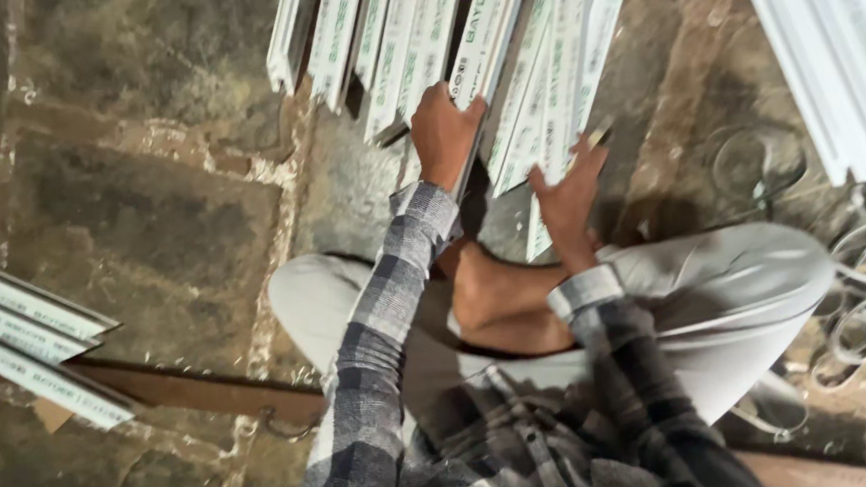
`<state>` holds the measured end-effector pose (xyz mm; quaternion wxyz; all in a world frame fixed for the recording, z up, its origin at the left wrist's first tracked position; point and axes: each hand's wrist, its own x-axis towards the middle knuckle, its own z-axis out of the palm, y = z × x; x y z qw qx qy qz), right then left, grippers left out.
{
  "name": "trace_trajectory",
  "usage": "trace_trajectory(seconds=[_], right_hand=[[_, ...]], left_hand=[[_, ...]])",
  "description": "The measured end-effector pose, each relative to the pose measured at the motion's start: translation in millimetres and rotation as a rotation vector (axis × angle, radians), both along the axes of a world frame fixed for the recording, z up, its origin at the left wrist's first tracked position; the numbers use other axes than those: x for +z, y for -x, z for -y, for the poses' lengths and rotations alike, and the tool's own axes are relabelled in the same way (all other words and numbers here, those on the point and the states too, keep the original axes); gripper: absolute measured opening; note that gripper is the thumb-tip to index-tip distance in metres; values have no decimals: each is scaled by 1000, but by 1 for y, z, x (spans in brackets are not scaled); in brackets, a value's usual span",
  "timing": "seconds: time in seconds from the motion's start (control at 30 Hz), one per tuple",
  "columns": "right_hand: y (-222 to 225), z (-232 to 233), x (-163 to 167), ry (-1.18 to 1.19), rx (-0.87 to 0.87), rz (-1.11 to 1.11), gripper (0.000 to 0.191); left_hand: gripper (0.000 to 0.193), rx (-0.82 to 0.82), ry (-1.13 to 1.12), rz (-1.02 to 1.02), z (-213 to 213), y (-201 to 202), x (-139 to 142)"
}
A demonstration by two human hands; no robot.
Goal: The person sits cross-legged on the floor and works through a pile of white PVC corner trim profiles, using a small blade to trim and clean the edges of each piece one at a time, then places the finished piece onto stacks arranged on the floor beside them.
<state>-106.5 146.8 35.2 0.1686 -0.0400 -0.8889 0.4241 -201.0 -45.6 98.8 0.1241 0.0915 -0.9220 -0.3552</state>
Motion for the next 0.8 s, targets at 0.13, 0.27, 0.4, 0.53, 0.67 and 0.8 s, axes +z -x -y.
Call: trace_trajectory(seconds=[0.13, 0.27, 0.4, 0.53, 0.67, 0.8], right_hand=[[5, 1, 9, 67, -64, 100, 78], [9, 6, 17, 91, -90, 116, 73], [14, 7, 22, 96, -126, 185, 74], [13, 6, 22, 93, -119, 146, 74], [11, 7, 18, 36, -113, 83, 76], [7, 7, 16, 99, -84, 148, 75]], left_hand=[[41, 24, -25, 10, -20, 38, -12], [39, 40, -34, 70, -35, 71, -9], [42, -8, 55, 31, -43, 101, -1], [42, -57, 33, 100, -48, 106, 1], [41, -90, 154, 114, -48, 105, -2], [48, -198, -158, 91, -30, 92, -7]])
